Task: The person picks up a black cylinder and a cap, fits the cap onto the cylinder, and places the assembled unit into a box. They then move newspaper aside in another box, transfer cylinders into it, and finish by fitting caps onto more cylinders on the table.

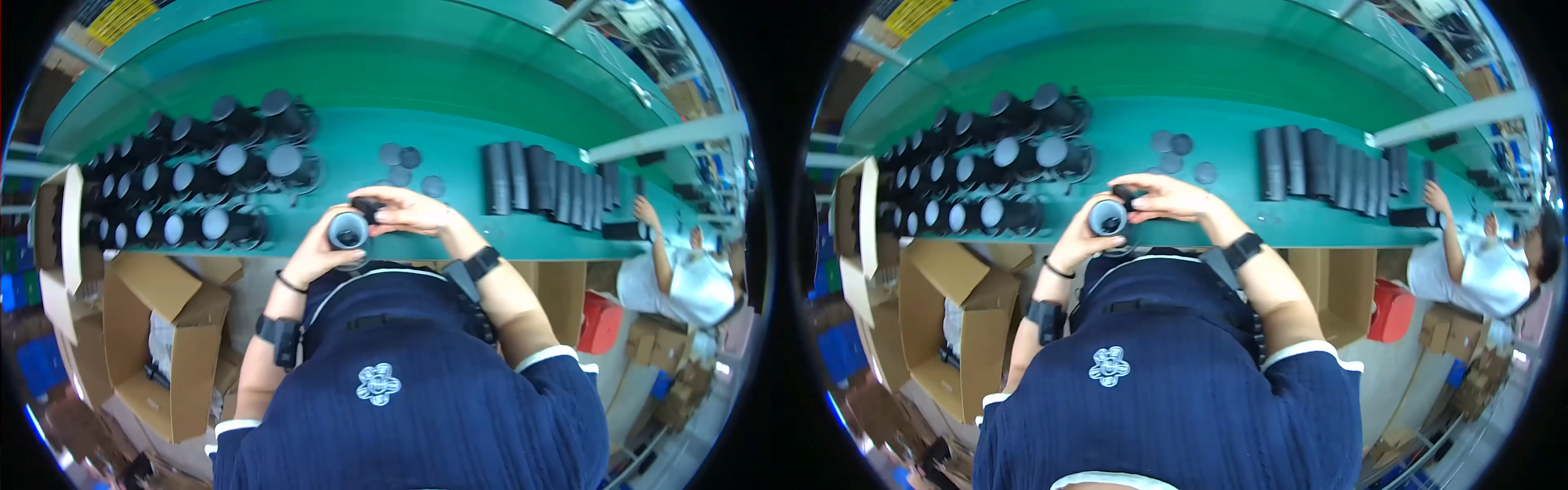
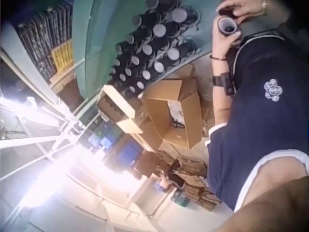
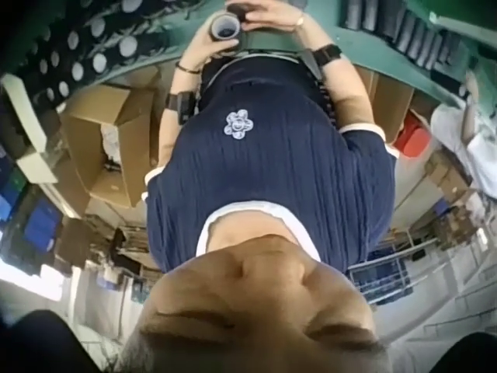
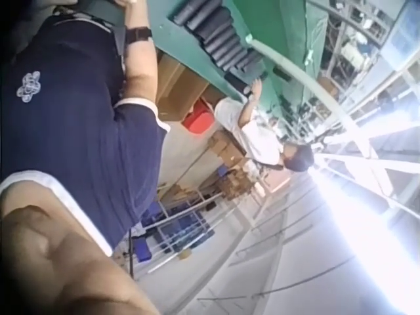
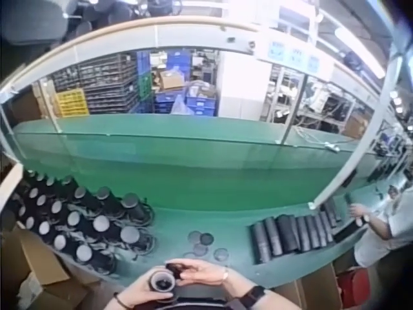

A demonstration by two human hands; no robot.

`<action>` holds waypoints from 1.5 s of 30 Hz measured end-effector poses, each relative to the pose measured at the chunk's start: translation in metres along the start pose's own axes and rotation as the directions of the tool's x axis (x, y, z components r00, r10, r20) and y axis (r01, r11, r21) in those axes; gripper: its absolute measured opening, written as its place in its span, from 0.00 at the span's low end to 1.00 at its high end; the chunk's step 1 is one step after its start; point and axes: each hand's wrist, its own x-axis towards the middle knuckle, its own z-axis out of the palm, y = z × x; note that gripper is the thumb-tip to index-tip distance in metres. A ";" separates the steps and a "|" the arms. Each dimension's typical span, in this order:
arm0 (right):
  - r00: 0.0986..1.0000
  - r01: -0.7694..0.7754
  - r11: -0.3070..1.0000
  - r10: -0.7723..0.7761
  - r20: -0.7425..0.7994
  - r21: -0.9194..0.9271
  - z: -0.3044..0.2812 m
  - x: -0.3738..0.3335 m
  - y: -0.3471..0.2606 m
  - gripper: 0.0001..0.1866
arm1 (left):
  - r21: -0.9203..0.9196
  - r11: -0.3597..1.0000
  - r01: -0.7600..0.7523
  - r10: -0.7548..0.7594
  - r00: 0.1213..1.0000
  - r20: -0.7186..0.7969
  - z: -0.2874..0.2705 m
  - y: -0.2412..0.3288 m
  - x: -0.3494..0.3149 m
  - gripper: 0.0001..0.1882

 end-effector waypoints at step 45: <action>0.941 -0.043 -0.072 -0.339 -0.016 -0.996 0.073 0.006 -0.012 0.30 | 0.583 0.806 -0.103 0.237 0.958 -0.158 0.014 -0.035 -0.003 0.32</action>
